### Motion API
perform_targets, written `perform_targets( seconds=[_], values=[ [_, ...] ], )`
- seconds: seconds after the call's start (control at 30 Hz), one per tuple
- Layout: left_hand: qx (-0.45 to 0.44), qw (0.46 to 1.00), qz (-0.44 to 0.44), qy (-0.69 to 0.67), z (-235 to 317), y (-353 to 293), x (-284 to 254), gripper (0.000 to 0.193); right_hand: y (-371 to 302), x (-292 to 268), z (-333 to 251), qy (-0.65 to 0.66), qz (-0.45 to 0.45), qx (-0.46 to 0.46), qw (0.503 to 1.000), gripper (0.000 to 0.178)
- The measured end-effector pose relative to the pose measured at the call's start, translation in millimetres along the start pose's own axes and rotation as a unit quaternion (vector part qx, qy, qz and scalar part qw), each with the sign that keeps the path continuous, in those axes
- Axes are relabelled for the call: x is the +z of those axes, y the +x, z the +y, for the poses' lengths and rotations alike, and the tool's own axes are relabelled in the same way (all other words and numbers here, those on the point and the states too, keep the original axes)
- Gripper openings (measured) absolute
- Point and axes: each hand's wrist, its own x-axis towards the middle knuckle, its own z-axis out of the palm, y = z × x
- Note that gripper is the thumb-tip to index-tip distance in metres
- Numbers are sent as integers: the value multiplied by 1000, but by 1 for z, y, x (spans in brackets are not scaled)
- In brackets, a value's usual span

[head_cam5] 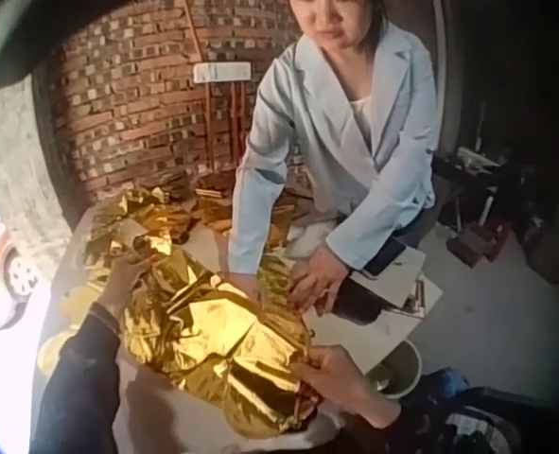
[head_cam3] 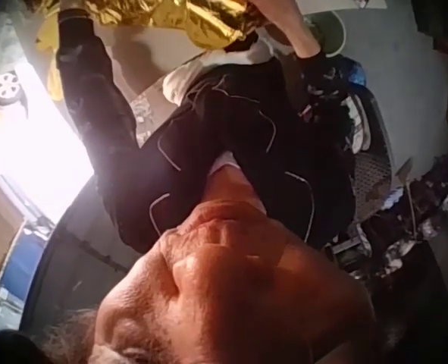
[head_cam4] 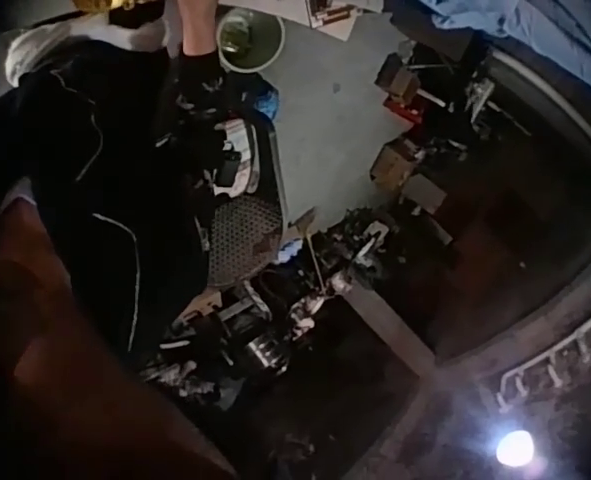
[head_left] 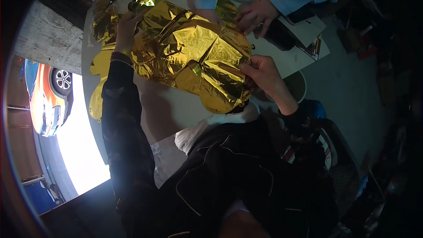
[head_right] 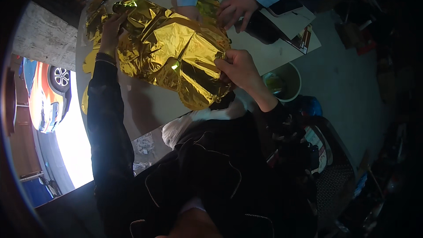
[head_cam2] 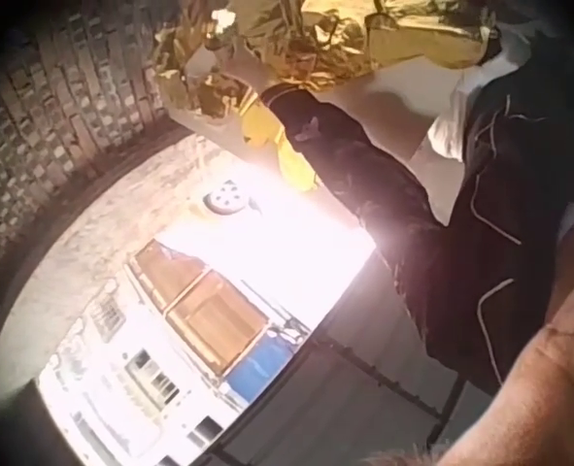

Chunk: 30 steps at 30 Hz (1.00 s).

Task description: Two people work together to fold a gold foil balloon flat on a table. They then fold the balloon around a small cardboard sheet to create a compact square.

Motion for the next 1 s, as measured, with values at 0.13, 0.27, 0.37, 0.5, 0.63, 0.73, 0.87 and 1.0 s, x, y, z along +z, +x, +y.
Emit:
perform_targets(
  seconds=[0.13, 0.27, 0.37, 0.5, 0.63, 0.73, 0.87, 1.0],
  values=[
    [-22, 999, 13, 33, -6, 9, -4, 15, 9, -6, 0, -21, 5, -22, 1000, 19],
    [-38, 998, 16, 46, -14, 14, -3, 15, 24, -13, 4, -69, 9, -66, 995, 20],
    [-23, 998, 0, 60, -18, 16, 0, 16, 32, -17, 7, -109, 24, -110, 988, 23],
    [-31, 997, 9, 64, -18, 12, 3, 17, 45, -25, 14, -112, 25, -103, 988, 25],
    [-46, 997, 14, 65, -21, 16, -8, 22, 46, -26, 13, -94, 2, -90, 992, 24],
    [-37, 998, 0, 53, -22, 14, -5, 23, 44, -26, 14, -63, -5, -83, 995, 24],
    [-25, 996, 25, 78, -28, 11, -2, 23, 41, -29, 11, -28, -21, -71, 997, 23],
    [-18, 996, 3, 82, -33, 12, -5, 25, 37, -34, 9, 6, -32, -44, 998, 20]
  ],
)
